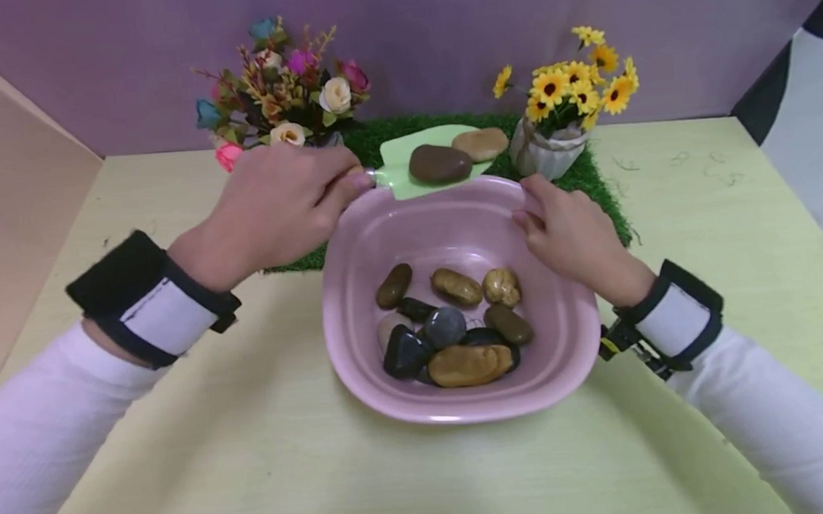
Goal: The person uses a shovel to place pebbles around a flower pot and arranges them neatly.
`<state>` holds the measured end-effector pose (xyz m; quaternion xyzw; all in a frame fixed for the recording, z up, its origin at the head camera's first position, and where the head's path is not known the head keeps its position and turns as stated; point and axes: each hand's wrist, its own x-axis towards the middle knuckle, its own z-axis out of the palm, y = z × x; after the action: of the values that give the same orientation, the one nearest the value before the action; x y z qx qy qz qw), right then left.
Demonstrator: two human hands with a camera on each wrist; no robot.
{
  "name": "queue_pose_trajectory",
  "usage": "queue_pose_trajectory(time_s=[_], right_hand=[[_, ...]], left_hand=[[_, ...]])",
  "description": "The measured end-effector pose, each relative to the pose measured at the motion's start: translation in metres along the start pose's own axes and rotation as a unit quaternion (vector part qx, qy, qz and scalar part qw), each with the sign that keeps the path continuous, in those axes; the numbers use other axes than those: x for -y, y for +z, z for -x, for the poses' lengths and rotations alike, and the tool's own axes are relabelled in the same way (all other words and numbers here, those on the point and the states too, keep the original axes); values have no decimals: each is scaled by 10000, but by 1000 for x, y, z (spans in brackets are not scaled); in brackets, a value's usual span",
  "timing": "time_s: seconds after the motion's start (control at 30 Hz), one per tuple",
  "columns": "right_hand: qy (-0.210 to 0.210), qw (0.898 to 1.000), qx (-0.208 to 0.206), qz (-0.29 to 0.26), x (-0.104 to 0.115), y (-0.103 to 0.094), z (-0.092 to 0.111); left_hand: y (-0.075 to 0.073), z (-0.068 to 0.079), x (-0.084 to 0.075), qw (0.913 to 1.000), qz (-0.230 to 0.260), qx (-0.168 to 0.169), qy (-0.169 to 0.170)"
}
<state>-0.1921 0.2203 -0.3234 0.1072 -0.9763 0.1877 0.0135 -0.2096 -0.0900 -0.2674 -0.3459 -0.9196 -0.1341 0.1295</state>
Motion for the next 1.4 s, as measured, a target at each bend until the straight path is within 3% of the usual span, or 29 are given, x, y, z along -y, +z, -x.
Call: queue_pose_trajectory(time_s=[0.7, 1.0, 1.4], right_hand=[[-89, 10000, -43, -8, -1, 1, -1], [-147, 9998, -99, 18, -1, 1, 0], [-130, 9999, -66, 8, -1, 1, 0]], left_hand=[[28, 14, 47, 9971, -457, -158, -580], [36, 22, 55, 9941, -739, 83, -790], [36, 43, 68, 9885, -963, 631, -983]])
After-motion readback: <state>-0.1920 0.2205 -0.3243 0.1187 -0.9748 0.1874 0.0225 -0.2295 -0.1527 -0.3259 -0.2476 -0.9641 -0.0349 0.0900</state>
